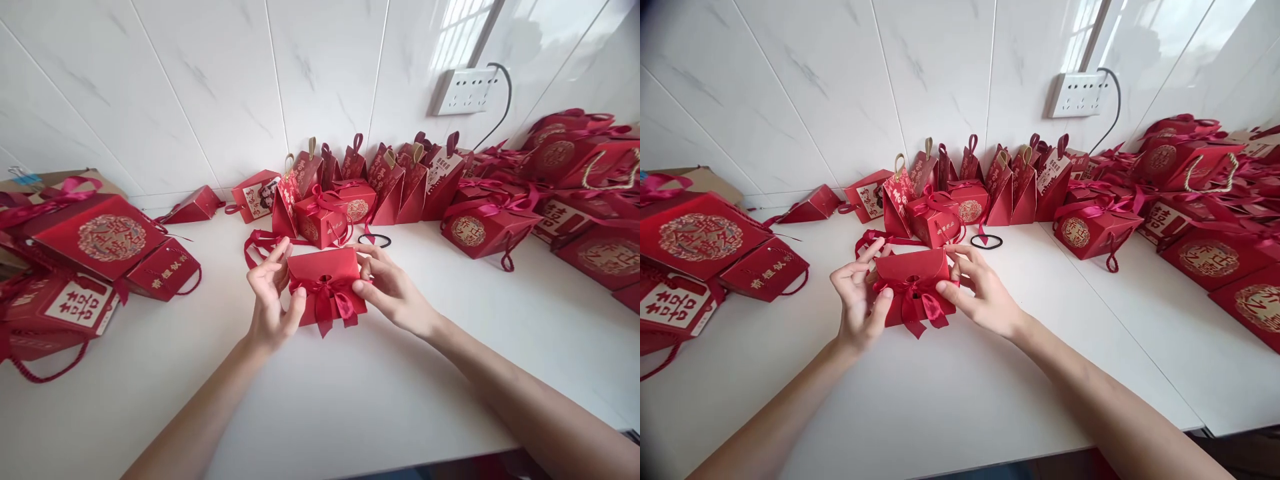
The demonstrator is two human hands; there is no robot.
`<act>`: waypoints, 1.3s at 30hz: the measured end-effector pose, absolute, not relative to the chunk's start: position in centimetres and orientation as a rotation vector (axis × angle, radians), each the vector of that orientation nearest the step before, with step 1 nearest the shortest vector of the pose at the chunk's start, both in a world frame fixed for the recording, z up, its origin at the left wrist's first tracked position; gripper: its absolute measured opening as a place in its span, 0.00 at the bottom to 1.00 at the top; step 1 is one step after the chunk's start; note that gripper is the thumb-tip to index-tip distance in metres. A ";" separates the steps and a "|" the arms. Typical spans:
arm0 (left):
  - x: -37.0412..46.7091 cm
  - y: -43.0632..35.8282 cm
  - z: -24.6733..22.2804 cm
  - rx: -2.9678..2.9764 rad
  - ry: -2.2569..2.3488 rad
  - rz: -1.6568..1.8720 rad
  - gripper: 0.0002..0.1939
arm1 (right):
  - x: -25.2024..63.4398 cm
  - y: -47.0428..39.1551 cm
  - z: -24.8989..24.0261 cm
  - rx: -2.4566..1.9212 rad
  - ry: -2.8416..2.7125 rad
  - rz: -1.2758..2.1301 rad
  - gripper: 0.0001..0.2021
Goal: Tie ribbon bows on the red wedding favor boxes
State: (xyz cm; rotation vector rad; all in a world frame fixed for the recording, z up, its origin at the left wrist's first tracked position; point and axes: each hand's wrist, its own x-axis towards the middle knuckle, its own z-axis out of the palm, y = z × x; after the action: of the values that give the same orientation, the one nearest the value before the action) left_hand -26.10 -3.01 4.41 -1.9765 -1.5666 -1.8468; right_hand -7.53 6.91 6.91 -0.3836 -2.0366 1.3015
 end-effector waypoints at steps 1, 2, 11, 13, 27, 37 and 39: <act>-26.1 -3.0 4.5 -1.917 -1.602 -1.829 0.12 | -7.6 6.9 7.0 -0.418 -2.019 1.300 0.17; -26.0 -3.1 4.5 -1.848 -1.644 -1.793 0.12 | -7.7 6.8 7.0 -0.445 -1.999 1.311 0.17; -24.4 -4.2 6.0 -1.742 -1.884 -1.810 0.07 | -7.7 6.8 7.5 -0.510 -1.837 1.303 0.17; -24.3 -4.2 6.3 -1.686 -1.915 -1.768 0.07 | -7.7 6.8 7.6 -0.512 -1.830 1.310 0.17; -24.1 -3.8 5.8 -1.697 -1.929 -1.824 0.09 | -8.0 7.0 7.5 -0.566 -1.537 1.603 0.19; -24.6 -3.4 5.6 -1.622 -1.933 -1.988 0.12 | -7.5 7.0 6.7 -0.305 -2.289 0.867 0.50; -24.7 -3.5 5.7 -1.628 -1.921 -2.022 0.13 | -7.5 6.9 6.4 -0.292 -2.343 0.747 0.53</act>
State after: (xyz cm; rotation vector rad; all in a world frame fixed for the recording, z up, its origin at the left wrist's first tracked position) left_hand -24.69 -3.48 5.72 -1.6277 -1.9215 -2.0222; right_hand -7.52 6.94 6.43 -0.2915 -2.3434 0.7467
